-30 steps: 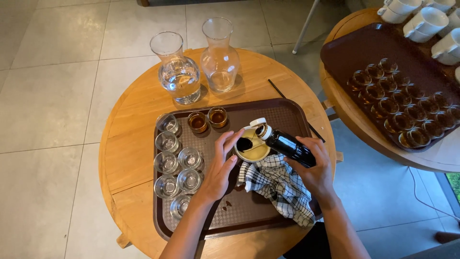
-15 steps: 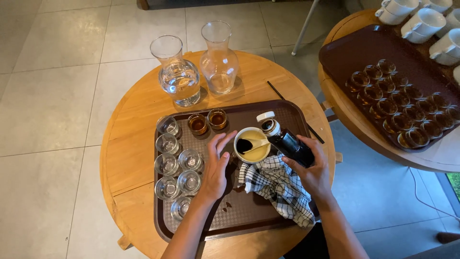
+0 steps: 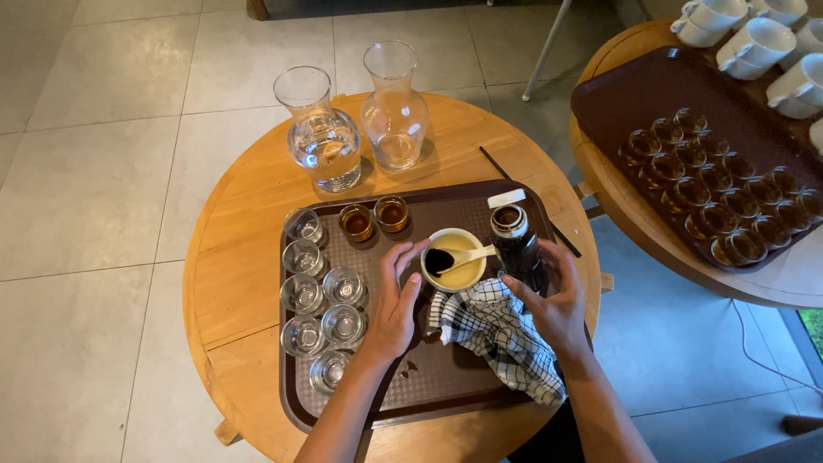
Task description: The person pours water from a glass carafe into a small white bowl containing a yellow substance. They then add a dark liquid from a bottle into the bowl and stir the mixture with a white spoon.
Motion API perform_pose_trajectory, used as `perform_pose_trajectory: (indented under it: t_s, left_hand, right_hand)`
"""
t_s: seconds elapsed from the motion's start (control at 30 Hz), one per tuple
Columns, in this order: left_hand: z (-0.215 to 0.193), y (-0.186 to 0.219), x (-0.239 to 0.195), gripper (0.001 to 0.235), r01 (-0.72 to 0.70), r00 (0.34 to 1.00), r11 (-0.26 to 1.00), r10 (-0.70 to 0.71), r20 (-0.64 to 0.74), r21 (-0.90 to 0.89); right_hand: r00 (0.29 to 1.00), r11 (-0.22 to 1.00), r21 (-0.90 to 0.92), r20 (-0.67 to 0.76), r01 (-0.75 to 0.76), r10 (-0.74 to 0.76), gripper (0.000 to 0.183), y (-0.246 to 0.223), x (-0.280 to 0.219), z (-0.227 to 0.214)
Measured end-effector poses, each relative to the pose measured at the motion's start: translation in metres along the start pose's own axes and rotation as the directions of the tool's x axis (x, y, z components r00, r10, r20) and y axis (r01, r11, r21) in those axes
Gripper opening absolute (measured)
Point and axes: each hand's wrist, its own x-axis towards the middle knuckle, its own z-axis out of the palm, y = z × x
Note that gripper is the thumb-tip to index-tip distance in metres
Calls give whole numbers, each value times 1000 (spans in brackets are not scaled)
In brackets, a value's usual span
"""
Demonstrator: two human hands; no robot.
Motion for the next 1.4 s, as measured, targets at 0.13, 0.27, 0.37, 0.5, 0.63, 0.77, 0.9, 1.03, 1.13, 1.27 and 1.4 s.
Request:
perform_pose_trajectory:
  t_s: [0.13,0.27,0.37,0.5,0.63,0.77,0.9,1.03,1.13,1.27,1.4]
  left_hand:
    - [4,2,0,47,-1,1000,1000,1,4,0]
    - [11,1,-1,50,-29,1000,999,29,4,-27]
    - [11,7,-1,55,-32,999,999,33,17,-26]
    - [10,5,-4,55,-43,999,998,43,-2,-50]
    - [7,4,-6,56,-24,1000,998,24,-1,-57]
    - [4,-2,-6,54,-28,999,998,28,17,54]
    - [2,-1,-5,54,-12,1000,992,9,28,124]
    - [0,12,-6,68,54,998,983,-59,23,174]
    - [-3,13,-6,73,163,981,957,-183,66,239]
    - [-4,17,-6,65,181,973,956,-209,101,231]
    - [-5,16,-9,66,193,968,951,-224,111,241]
  right_hand:
    - [1000,1000,-17,-9,-16,15,78,5,-4,-3]
    - [999,999,0,24,-37,37,80,2,-3,1]
    - [997,1000,12,69,-27,26,83,-20,0,21]
    - [991,999,42,132,-28,22,89,-37,1,39]
    - [989,983,158,135,-89,68,93,-86,43,40]
    - [984,995,-99,171,-23,40,96,-96,116,49]
    - [973,984,-179,228,5,37,102,-44,185,71]
    - [956,964,-260,290,46,32,65,16,225,89]
    - [957,954,-287,291,85,3,68,52,241,104]
    - [931,911,-411,313,-43,185,89,66,235,112]
    - [917,927,-369,344,-68,204,85,62,222,115]
